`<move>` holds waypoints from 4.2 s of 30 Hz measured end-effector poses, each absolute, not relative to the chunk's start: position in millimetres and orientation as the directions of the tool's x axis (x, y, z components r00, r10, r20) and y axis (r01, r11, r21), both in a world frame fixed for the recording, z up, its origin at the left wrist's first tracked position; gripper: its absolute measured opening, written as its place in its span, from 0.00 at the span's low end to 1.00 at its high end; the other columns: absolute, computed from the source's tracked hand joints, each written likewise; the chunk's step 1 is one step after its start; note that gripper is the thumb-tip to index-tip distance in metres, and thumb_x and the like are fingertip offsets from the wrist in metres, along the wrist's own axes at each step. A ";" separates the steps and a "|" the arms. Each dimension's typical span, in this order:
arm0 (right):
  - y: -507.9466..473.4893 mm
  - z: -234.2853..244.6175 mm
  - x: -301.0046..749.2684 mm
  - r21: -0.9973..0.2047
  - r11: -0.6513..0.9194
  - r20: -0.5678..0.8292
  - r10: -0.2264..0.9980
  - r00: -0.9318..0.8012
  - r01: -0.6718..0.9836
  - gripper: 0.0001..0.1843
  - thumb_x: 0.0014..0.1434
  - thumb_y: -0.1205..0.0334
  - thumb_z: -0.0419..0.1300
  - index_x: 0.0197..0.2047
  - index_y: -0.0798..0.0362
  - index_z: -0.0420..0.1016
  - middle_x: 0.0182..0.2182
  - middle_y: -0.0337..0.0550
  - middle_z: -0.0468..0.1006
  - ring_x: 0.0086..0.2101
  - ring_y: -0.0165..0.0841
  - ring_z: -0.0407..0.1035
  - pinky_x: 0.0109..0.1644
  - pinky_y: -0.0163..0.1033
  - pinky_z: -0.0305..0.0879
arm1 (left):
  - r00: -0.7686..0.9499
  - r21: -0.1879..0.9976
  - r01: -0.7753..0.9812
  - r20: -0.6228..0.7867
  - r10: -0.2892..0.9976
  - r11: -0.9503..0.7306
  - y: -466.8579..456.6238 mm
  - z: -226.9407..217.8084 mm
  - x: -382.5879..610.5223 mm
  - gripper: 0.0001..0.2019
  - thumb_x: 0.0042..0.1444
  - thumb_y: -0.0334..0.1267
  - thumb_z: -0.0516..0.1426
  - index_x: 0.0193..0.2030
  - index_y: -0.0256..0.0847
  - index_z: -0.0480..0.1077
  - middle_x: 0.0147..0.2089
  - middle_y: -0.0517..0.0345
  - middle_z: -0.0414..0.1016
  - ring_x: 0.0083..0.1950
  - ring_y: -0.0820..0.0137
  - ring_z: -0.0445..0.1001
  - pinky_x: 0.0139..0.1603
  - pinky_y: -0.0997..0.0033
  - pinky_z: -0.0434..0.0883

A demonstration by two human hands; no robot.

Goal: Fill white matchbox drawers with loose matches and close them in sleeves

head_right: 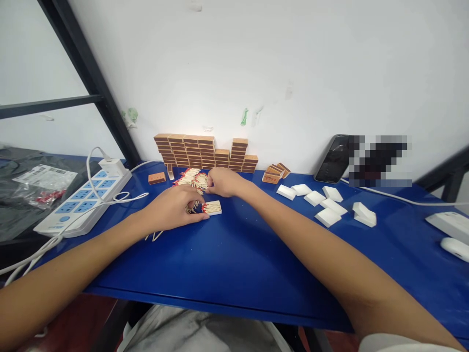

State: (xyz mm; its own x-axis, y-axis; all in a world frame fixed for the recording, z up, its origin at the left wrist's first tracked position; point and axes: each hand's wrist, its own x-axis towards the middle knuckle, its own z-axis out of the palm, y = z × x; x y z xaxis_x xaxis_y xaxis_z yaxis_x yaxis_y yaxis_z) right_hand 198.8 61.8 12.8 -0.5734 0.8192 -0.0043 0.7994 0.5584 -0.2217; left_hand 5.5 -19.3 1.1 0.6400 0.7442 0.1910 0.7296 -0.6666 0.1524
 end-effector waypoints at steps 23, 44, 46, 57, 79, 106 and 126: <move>40.6 69.9 220.5 -0.280 0.598 -0.443 0.614 -0.654 0.751 0.08 0.61 0.59 0.64 0.37 0.56 0.79 0.28 0.40 0.77 0.27 0.30 0.68 0.31 0.34 0.59 | 0.646 0.151 0.721 0.204 0.735 -0.676 -19.1 1.7 5.4 0.17 0.62 0.52 0.65 0.46 0.40 0.80 0.40 0.52 0.80 0.46 0.59 0.77 0.44 0.63 0.69; 83.4 -10.6 201.7 -0.352 0.400 0.090 0.915 -0.394 0.847 0.09 0.62 0.58 0.66 0.33 0.54 0.83 0.33 0.43 0.85 0.33 0.32 0.76 0.33 0.33 0.61 | 0.644 0.141 0.728 0.194 0.740 -0.671 -17.8 -0.5 5.1 0.17 0.62 0.53 0.64 0.45 0.40 0.80 0.39 0.53 0.78 0.44 0.60 0.75 0.41 0.63 0.66; 81.2 -6.8 201.6 -0.332 0.421 0.076 0.904 -0.421 0.844 0.09 0.62 0.60 0.65 0.33 0.55 0.82 0.32 0.43 0.85 0.32 0.31 0.75 0.33 0.32 0.62 | 0.642 0.142 0.730 0.192 0.742 -0.669 -18.0 -0.6 4.5 0.17 0.62 0.53 0.64 0.44 0.40 0.80 0.38 0.53 0.78 0.44 0.60 0.75 0.41 0.63 0.65; 60.2 39.1 214.6 -0.342 0.283 -0.470 0.774 -0.424 0.896 0.17 0.66 0.54 0.64 0.29 0.56 0.73 0.24 0.39 0.75 0.22 0.27 0.68 0.28 0.34 0.71 | 0.642 0.159 0.726 0.193 0.742 -0.669 -18.0 0.8 5.2 0.18 0.62 0.53 0.64 0.46 0.40 0.80 0.38 0.53 0.78 0.44 0.61 0.75 0.41 0.64 0.66; 52.5 36.5 203.5 -0.336 0.285 -0.370 0.836 -0.404 0.898 0.15 0.61 0.66 0.64 0.23 0.56 0.71 0.23 0.42 0.77 0.21 0.29 0.69 0.28 0.36 0.71 | 0.647 0.154 0.721 0.201 0.736 -0.676 -18.0 -0.5 4.5 0.17 0.62 0.53 0.65 0.46 0.40 0.80 0.41 0.51 0.79 0.44 0.61 0.76 0.41 0.65 0.67; 45.4 56.4 212.6 -0.318 0.607 -0.234 0.694 -0.681 0.728 0.07 0.56 0.68 0.62 0.37 0.55 0.82 0.30 0.40 0.82 0.28 0.30 0.70 0.32 0.34 0.61 | 0.642 0.157 0.727 0.191 0.743 -0.669 -19.7 2.4 5.6 0.16 0.62 0.51 0.65 0.46 0.41 0.80 0.41 0.51 0.80 0.45 0.60 0.77 0.43 0.64 0.69; 66.1 25.9 208.1 -0.383 0.220 -0.284 0.897 -0.340 0.897 0.08 0.62 0.67 0.62 0.31 0.59 0.78 0.26 0.43 0.79 0.19 0.26 0.68 0.23 0.32 0.66 | 0.639 0.163 0.731 0.178 0.749 -0.663 -19.0 1.5 5.2 0.16 0.62 0.53 0.64 0.44 0.41 0.80 0.40 0.52 0.79 0.43 0.61 0.76 0.39 0.65 0.64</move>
